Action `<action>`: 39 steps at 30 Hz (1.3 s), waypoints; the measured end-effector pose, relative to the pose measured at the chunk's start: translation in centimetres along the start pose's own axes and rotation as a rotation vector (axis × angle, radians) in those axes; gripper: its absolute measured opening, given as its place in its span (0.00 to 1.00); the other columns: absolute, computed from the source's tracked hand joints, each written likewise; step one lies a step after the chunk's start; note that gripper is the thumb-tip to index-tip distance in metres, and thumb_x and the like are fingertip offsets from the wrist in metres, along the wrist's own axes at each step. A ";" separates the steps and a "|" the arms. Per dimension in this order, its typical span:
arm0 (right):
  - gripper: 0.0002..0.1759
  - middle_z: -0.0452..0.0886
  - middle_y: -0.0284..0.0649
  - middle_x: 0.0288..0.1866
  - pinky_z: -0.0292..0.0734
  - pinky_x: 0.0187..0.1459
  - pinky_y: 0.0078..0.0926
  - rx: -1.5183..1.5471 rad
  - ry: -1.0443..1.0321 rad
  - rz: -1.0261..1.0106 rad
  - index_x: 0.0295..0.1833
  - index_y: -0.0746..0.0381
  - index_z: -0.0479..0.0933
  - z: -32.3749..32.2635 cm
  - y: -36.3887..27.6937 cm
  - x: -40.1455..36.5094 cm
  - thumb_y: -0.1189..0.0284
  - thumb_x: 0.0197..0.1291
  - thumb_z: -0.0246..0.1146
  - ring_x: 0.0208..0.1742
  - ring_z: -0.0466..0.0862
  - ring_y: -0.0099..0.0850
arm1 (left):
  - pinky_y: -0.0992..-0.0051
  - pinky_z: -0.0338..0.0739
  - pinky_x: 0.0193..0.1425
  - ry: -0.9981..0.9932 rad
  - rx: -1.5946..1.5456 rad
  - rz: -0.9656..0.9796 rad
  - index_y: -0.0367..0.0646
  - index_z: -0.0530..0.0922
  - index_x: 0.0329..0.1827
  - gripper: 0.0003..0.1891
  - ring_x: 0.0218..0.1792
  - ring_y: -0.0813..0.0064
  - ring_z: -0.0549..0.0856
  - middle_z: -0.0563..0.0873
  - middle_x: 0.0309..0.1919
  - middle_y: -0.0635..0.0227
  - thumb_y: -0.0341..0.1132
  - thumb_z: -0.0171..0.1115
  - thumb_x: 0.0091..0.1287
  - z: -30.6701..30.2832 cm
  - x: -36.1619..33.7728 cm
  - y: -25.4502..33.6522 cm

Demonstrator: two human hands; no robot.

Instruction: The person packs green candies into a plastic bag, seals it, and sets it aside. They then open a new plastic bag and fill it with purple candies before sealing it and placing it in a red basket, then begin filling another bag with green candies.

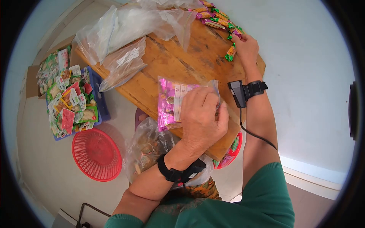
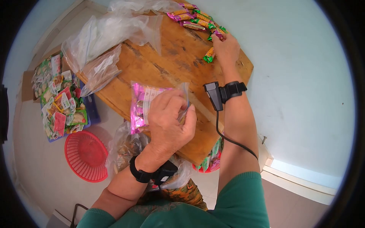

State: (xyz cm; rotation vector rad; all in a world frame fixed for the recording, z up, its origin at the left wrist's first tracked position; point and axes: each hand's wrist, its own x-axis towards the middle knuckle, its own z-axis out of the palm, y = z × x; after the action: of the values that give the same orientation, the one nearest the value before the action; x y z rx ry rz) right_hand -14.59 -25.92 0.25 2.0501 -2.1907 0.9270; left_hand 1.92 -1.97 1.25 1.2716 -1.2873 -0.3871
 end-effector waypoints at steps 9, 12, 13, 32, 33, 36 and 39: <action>0.14 0.86 0.49 0.26 0.81 0.41 0.42 0.100 0.141 0.063 0.31 0.64 0.87 0.5 0.6 0.8 0.63 0.55 0.67 0.32 0.87 0.47 | 0.59 0.75 0.48 -0.107 0.201 0.036 0.39 0.75 0.34 0.14 0.44 0.51 0.81 0.81 0.40 0.57 0.26 0.73 0.49 -0.4 0.1 0.4; 0.15 0.85 0.47 0.25 0.80 0.39 0.40 0.173 0.180 0.045 0.33 0.64 0.87 -1.4 0.8 0.1 0.62 0.54 0.67 0.29 0.85 0.42 | 0.58 0.75 0.48 -0.118 0.276 0.052 0.38 0.75 0.35 0.13 0.44 0.50 0.80 0.81 0.41 0.56 0.23 0.72 0.50 -0.3 -0.3 -0.2; 0.15 0.85 0.47 0.25 0.80 0.39 0.40 0.170 0.189 0.054 0.33 0.64 0.87 -2.9 0.2 -0.6 0.62 0.54 0.67 0.29 0.85 0.42 | 0.57 0.75 0.48 -0.098 0.320 0.079 0.38 0.75 0.36 0.13 0.44 0.50 0.80 0.80 0.41 0.55 0.22 0.70 0.51 -0.1 -0.3 -0.3; 0.05 0.86 0.47 0.42 0.74 0.26 0.22 1.473 -0.246 0.644 0.37 0.67 0.79 -19.2 2.9 -27.0 0.80 0.65 0.58 0.28 0.83 0.26 | 0.62 0.80 0.49 -0.399 0.222 0.356 0.37 0.81 0.36 0.07 0.44 0.56 0.85 0.87 0.42 0.57 0.19 0.68 0.56 -2.6 -2.2 4.2; 0.05 0.86 0.47 0.43 0.75 0.26 0.21 1.483 -0.274 0.655 0.37 0.67 0.79 -19.2 3.0 -27.7 0.81 0.65 0.58 0.28 0.84 0.26 | 0.59 0.78 0.50 -0.433 0.269 0.309 0.38 0.80 0.36 0.08 0.44 0.53 0.84 0.86 0.42 0.57 0.19 0.68 0.55 -3.1 -2.5 4.5; 0.04 0.86 0.47 0.43 0.75 0.26 0.20 1.501 -0.313 0.688 0.37 0.68 0.78 -19.6 2.5 -29.1 0.82 0.65 0.59 0.29 0.84 0.25 | 0.57 0.76 0.49 -0.533 0.384 0.257 0.39 0.79 0.38 0.10 0.44 0.51 0.82 0.84 0.40 0.57 0.20 0.69 0.55 -4.4 -3.0 5.5; 0.04 0.86 0.42 0.39 0.75 0.27 0.18 1.527 -0.375 0.698 0.38 0.68 0.81 -19.3 2.3 -30.2 0.79 0.65 0.61 0.29 0.84 0.21 | 0.56 0.75 0.47 -0.617 0.477 0.205 0.40 0.80 0.39 0.10 0.43 0.51 0.81 0.83 0.39 0.58 0.22 0.70 0.57 -4.6 -3.3 6.1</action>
State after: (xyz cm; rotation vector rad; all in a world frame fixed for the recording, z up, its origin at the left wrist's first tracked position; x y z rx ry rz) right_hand -19.69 9.49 3.60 1.5493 -2.7185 3.2940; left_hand 2.26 4.98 5.83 1.4482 -2.1103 -0.3480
